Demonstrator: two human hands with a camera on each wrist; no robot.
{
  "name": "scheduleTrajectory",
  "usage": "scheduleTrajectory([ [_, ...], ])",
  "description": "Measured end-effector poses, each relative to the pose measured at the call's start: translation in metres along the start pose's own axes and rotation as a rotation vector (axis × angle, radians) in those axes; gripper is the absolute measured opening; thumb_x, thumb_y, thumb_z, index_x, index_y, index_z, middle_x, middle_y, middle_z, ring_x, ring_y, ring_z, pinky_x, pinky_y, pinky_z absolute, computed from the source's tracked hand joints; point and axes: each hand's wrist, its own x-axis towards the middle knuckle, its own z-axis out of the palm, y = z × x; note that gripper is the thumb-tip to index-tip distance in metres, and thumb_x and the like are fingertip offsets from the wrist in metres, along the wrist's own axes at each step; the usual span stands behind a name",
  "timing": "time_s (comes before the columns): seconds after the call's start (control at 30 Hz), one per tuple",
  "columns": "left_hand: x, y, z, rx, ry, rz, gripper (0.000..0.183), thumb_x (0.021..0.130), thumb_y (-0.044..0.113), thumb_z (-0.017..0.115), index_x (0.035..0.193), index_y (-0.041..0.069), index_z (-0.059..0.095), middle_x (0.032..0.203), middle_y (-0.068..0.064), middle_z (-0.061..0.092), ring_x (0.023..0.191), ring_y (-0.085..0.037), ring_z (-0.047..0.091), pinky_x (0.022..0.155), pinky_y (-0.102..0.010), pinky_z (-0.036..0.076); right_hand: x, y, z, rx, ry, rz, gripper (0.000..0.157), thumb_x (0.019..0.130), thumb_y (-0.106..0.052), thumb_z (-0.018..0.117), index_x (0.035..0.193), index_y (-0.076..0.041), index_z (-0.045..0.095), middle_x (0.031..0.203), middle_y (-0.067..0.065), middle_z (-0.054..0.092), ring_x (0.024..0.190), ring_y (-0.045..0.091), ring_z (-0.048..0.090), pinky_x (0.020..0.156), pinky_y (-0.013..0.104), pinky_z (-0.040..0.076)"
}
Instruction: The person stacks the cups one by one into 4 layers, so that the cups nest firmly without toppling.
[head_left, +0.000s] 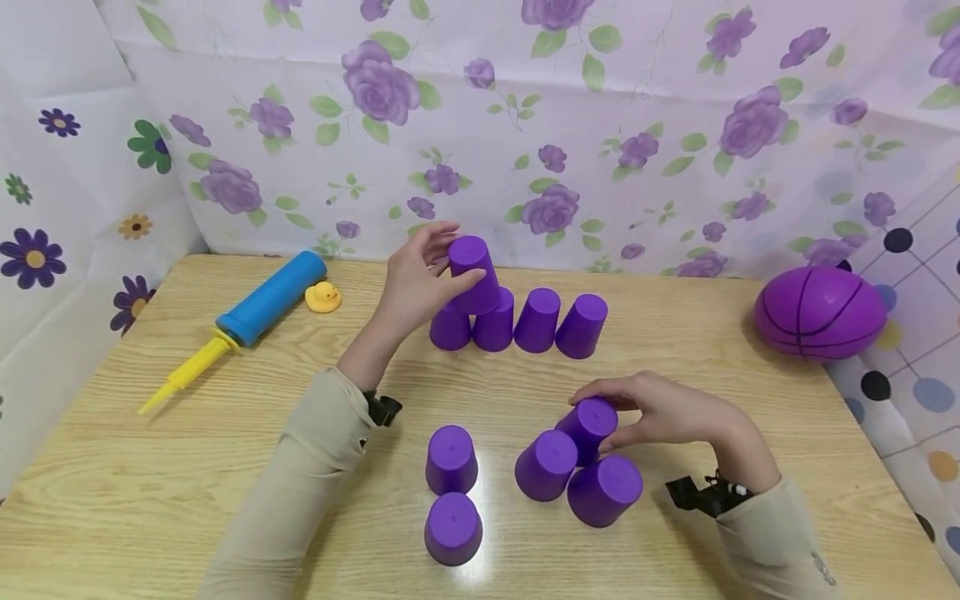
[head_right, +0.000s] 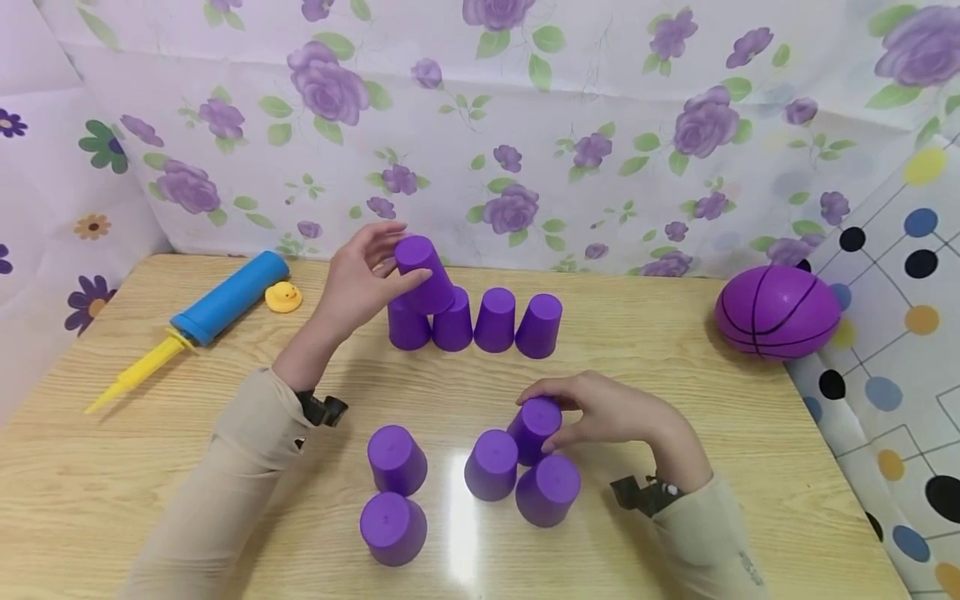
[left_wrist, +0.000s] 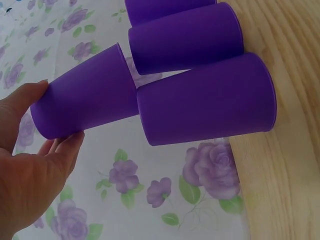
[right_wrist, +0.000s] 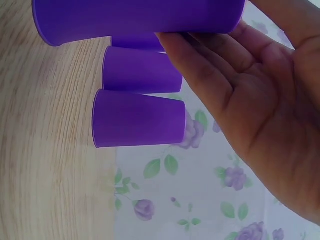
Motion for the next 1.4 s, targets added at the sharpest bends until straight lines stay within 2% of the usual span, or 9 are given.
scheduleTrajectory([
  [0.2, 0.008, 0.000, 0.001, 0.011, -0.062, -0.006, 0.061, 0.074, 0.012, 0.079, 0.127, 0.003, 0.051, 0.124, -0.011, 0.057, 0.115, -0.019, 0.055, 0.098, -0.025, 0.043, -0.001, 0.000, 0.000, 0.035, -0.019, -0.010, 0.048, 0.083, -0.029, 0.071, 0.127, -0.017, 0.054, 0.117, -0.006, 0.063, 0.107, 0.008, 0.060, 0.095, 0.030, 0.047],
  [0.37, 0.011, 0.003, 0.001, 0.042, -0.098, -0.009, 0.054, 0.076, 0.010, 0.077, 0.124, 0.004, 0.054, 0.123, -0.011, 0.059, 0.116, -0.018, 0.055, 0.098, -0.023, 0.043, -0.002, -0.001, 0.000, 0.037, -0.007, -0.027, 0.048, 0.083, -0.028, 0.071, 0.126, -0.016, 0.055, 0.115, -0.004, 0.064, 0.105, 0.009, 0.061, 0.094, 0.030, 0.047],
  [0.57, 0.012, 0.004, 0.000, 0.068, -0.146, -0.014, 0.054, 0.077, 0.010, 0.076, 0.126, 0.003, 0.053, 0.125, -0.013, 0.058, 0.118, -0.020, 0.054, 0.100, -0.024, 0.041, -0.002, 0.000, 0.001, 0.044, -0.001, -0.016, 0.048, 0.082, -0.029, 0.072, 0.125, -0.016, 0.055, 0.115, -0.005, 0.064, 0.105, 0.009, 0.061, 0.094, 0.029, 0.047],
  [0.93, 0.015, -0.001, 0.000, 0.052, -0.148, -0.015, 0.059, 0.077, 0.015, 0.076, 0.130, 0.003, 0.051, 0.125, -0.011, 0.058, 0.117, -0.020, 0.055, 0.099, -0.024, 0.042, -0.001, -0.001, 0.000, 0.037, -0.003, 0.016, 0.049, 0.082, -0.031, 0.072, 0.126, -0.017, 0.056, 0.115, -0.006, 0.064, 0.106, 0.008, 0.060, 0.095, 0.030, 0.047],
  [1.2, 0.012, -0.008, -0.002, 0.018, -0.152, -0.064, 0.062, 0.076, 0.018, 0.079, 0.130, 0.007, 0.050, 0.123, -0.009, 0.057, 0.116, -0.018, 0.054, 0.099, -0.024, 0.043, -0.001, -0.001, 0.000, 0.041, -0.009, 0.022, 0.050, 0.081, -0.031, 0.073, 0.126, -0.017, 0.056, 0.117, -0.006, 0.063, 0.107, 0.008, 0.060, 0.096, 0.029, 0.046],
  [1.4, 0.012, -0.011, -0.001, 0.031, -0.164, -0.048, 0.063, 0.076, 0.016, 0.079, 0.131, 0.008, 0.049, 0.124, -0.009, 0.057, 0.117, -0.019, 0.054, 0.101, -0.026, 0.041, -0.002, -0.001, 0.000, 0.008, -0.005, 0.037, 0.050, 0.081, -0.035, 0.071, 0.126, -0.017, 0.056, 0.117, -0.006, 0.064, 0.106, 0.007, 0.060, 0.095, 0.031, 0.047],
])
